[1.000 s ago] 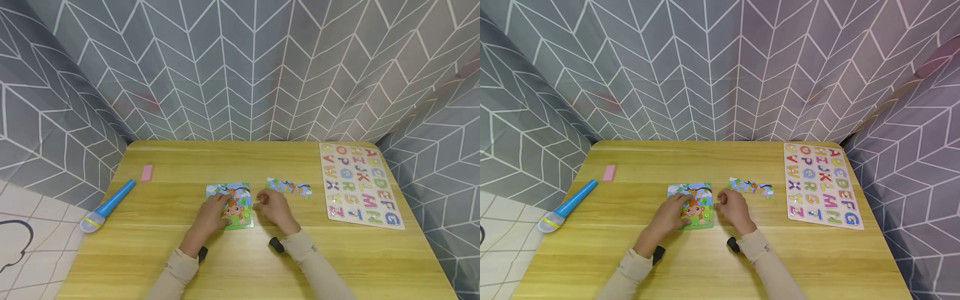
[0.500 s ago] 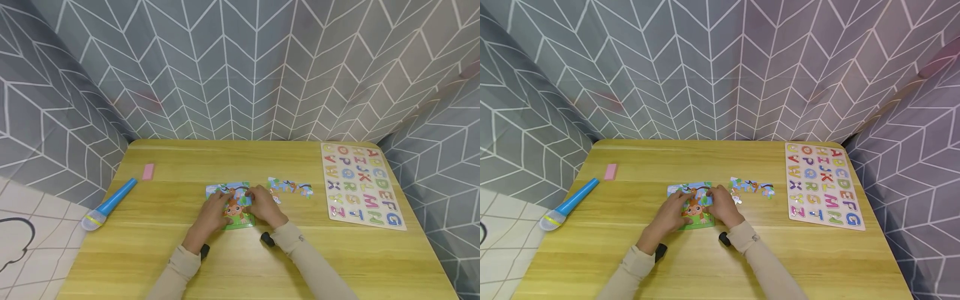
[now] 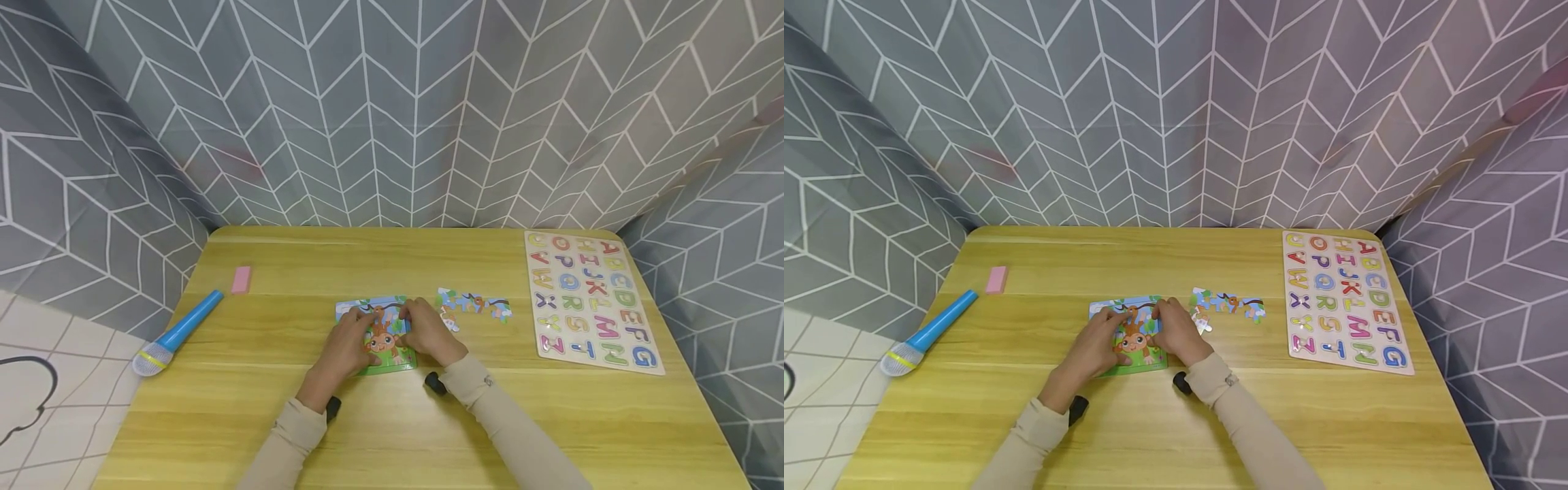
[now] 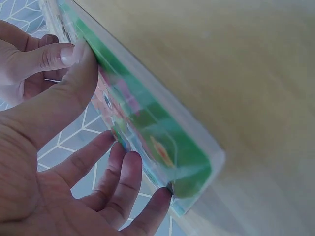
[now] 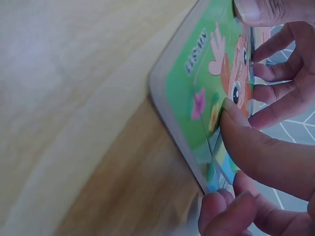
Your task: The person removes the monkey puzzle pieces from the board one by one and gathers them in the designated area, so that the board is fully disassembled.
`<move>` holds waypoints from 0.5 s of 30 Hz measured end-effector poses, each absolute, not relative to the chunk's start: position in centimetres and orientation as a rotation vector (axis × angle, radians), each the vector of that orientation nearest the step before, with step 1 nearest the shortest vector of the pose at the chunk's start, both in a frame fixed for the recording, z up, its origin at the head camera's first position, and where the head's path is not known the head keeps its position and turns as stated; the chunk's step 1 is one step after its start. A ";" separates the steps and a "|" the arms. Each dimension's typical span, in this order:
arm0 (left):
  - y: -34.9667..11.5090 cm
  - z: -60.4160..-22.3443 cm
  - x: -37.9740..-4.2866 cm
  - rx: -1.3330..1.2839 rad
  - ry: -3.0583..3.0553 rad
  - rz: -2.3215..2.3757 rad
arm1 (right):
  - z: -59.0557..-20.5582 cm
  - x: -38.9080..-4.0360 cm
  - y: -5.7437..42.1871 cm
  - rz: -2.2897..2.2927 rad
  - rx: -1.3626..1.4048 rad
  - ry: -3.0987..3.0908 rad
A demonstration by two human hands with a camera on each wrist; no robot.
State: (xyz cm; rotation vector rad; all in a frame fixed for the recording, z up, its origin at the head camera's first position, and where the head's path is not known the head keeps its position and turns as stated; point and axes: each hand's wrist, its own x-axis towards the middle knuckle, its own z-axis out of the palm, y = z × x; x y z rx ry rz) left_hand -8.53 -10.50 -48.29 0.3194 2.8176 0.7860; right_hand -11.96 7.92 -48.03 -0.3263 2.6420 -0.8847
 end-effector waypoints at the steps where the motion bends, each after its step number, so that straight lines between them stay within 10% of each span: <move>1: -10.5 -48.3 -8.6 0.314 2.815 0.789 | -48.0 -12.0 7.9 -0.890 -0.329 2.636; 15: -10.6 -48.1 -8.6 0.318 2.815 0.827 | -48.4 -11.5 8.1 -1.026 -0.327 2.588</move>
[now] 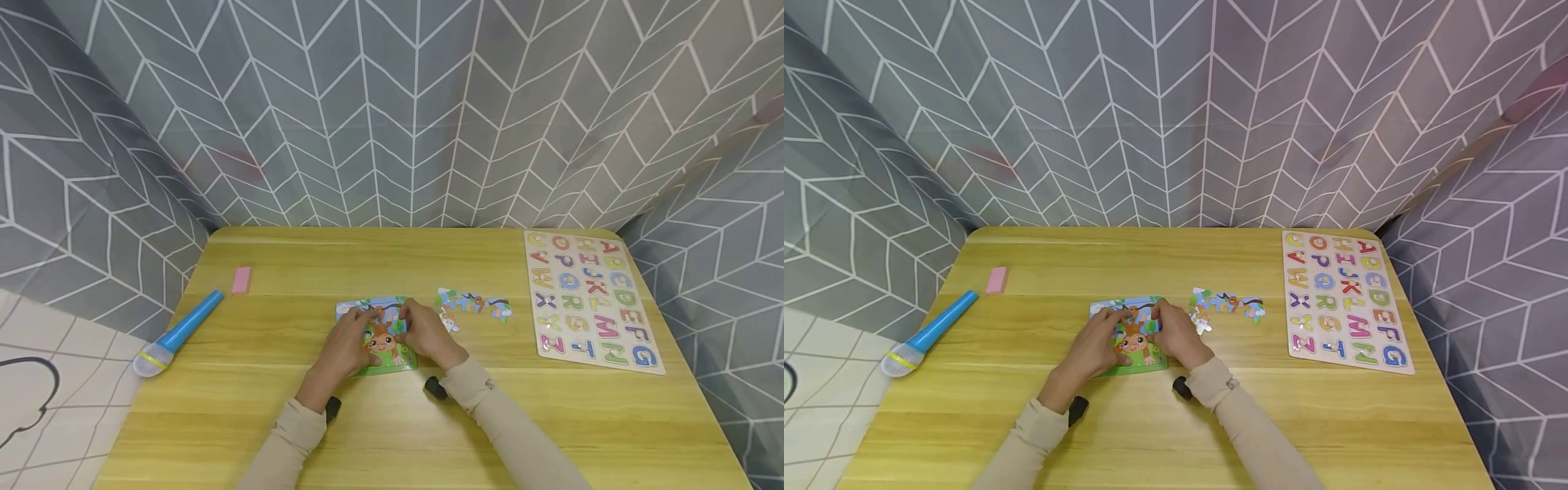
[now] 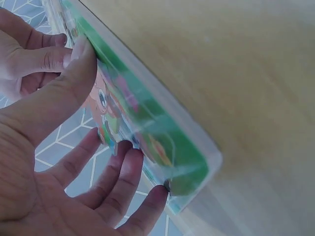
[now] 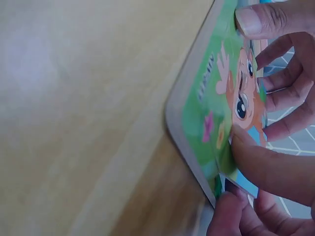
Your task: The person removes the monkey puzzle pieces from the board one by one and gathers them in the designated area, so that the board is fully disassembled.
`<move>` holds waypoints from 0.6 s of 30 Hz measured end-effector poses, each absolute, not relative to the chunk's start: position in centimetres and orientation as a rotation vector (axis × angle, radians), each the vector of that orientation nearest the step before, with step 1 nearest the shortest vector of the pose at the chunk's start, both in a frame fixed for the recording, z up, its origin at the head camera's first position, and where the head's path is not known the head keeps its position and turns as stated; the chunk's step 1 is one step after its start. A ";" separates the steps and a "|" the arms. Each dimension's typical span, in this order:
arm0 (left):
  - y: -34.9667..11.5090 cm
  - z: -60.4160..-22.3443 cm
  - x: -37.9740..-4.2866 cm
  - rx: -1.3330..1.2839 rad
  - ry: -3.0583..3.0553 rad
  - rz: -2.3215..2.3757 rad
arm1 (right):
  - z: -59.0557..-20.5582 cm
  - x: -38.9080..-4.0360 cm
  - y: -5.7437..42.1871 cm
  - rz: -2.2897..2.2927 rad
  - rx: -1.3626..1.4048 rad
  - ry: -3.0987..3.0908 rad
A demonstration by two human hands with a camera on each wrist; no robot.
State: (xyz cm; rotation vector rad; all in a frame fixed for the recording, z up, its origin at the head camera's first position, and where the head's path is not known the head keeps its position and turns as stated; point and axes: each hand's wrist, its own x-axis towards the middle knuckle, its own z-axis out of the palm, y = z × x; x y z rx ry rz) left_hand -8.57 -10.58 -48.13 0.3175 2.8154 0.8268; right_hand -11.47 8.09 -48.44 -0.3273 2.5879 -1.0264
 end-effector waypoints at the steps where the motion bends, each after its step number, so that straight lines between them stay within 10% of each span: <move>1: -10.6 -48.2 -8.6 0.321 2.818 0.823 | -48.5 -11.4 8.1 -1.037 -0.327 2.588; 18: -10.5 -48.7 -8.5 0.248 2.868 0.928 | -49.0 -10.5 8.0 -1.133 -0.402 2.673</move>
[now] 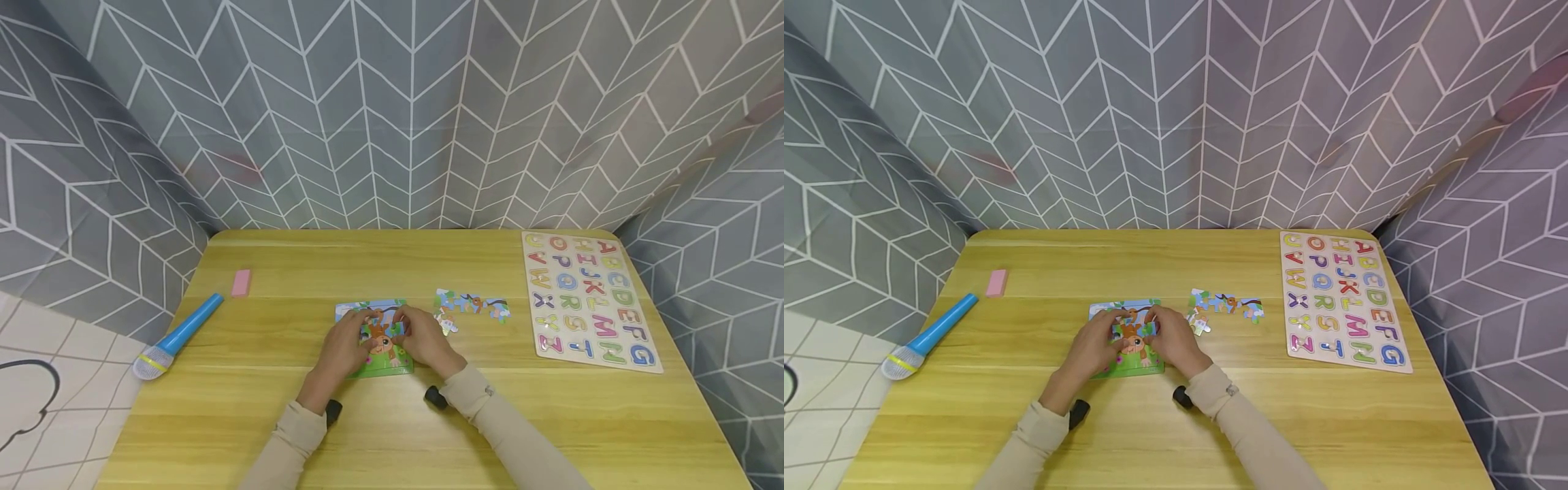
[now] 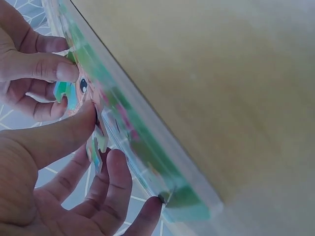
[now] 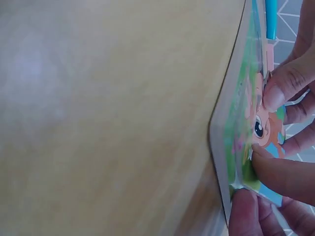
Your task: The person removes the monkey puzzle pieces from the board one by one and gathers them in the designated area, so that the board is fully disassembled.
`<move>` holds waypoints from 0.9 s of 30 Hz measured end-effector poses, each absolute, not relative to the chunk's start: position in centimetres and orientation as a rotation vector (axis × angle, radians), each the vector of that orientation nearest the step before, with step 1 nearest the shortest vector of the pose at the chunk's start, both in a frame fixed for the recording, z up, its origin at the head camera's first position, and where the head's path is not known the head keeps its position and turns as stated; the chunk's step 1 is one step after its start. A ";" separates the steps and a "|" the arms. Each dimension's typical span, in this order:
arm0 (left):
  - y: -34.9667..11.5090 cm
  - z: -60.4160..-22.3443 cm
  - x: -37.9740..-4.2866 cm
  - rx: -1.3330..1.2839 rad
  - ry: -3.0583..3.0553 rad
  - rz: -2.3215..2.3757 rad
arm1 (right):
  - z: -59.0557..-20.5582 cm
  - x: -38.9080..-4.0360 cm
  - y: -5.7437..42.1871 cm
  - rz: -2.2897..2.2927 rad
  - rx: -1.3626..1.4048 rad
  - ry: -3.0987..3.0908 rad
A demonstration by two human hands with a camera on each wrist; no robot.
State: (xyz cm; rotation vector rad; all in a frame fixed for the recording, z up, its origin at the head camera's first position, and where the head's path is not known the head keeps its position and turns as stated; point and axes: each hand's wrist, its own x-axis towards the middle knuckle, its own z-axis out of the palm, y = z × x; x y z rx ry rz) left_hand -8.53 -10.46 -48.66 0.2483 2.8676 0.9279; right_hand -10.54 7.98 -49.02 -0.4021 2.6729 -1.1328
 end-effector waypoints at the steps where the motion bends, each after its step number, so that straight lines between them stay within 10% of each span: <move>1: -10.4 -48.6 -8.5 0.250 2.862 0.932 | -49.0 -10.5 8.0 -1.134 -0.407 2.669; 27: -10.4 -48.5 -8.5 0.224 2.798 1.022 | -49.0 -10.0 8.5 -1.198 -0.493 2.630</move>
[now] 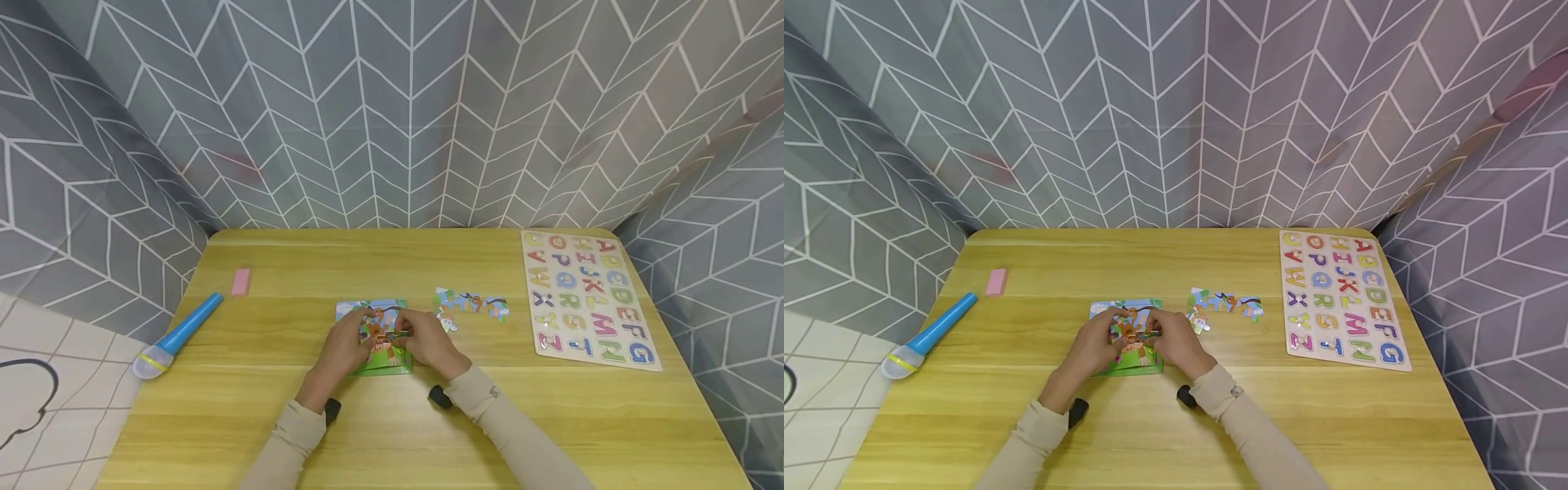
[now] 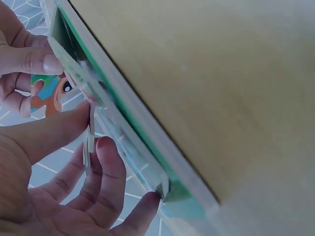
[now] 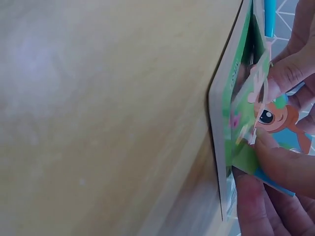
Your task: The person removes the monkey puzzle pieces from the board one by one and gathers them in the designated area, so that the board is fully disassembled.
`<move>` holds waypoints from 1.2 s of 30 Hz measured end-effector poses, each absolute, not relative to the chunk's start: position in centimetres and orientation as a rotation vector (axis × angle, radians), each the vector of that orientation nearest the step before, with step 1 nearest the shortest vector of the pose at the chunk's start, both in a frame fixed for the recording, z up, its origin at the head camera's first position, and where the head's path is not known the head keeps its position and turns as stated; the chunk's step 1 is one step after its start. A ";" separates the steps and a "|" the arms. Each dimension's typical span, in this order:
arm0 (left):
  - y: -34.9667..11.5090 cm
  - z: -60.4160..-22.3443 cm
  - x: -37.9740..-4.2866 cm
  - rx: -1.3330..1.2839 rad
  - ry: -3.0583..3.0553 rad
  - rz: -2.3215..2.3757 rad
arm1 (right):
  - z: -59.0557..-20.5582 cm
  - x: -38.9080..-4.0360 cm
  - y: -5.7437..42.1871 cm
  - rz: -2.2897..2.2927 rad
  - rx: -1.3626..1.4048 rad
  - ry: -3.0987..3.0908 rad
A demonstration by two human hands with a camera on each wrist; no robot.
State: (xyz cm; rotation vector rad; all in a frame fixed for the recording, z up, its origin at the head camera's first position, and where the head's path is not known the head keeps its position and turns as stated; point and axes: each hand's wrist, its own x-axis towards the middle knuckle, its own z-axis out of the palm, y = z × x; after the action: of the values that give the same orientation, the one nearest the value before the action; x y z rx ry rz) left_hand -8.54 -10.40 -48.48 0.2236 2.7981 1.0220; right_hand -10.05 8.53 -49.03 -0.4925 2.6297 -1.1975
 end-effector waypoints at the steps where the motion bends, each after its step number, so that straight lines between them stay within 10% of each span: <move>1: -10.4 -48.4 -8.5 0.221 2.796 1.016 | -49.0 -10.0 8.5 -1.207 -0.492 2.624; 36: -9.6 -48.5 -8.5 0.236 2.812 0.868 | -48.7 -10.2 8.4 -1.166 -0.565 2.661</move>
State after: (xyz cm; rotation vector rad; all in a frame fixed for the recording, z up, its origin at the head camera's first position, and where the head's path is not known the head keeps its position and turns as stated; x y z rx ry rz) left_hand -8.50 -9.61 -48.47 0.2364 2.8123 0.8677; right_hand -10.23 8.45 -48.65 -0.5645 2.6614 -1.1660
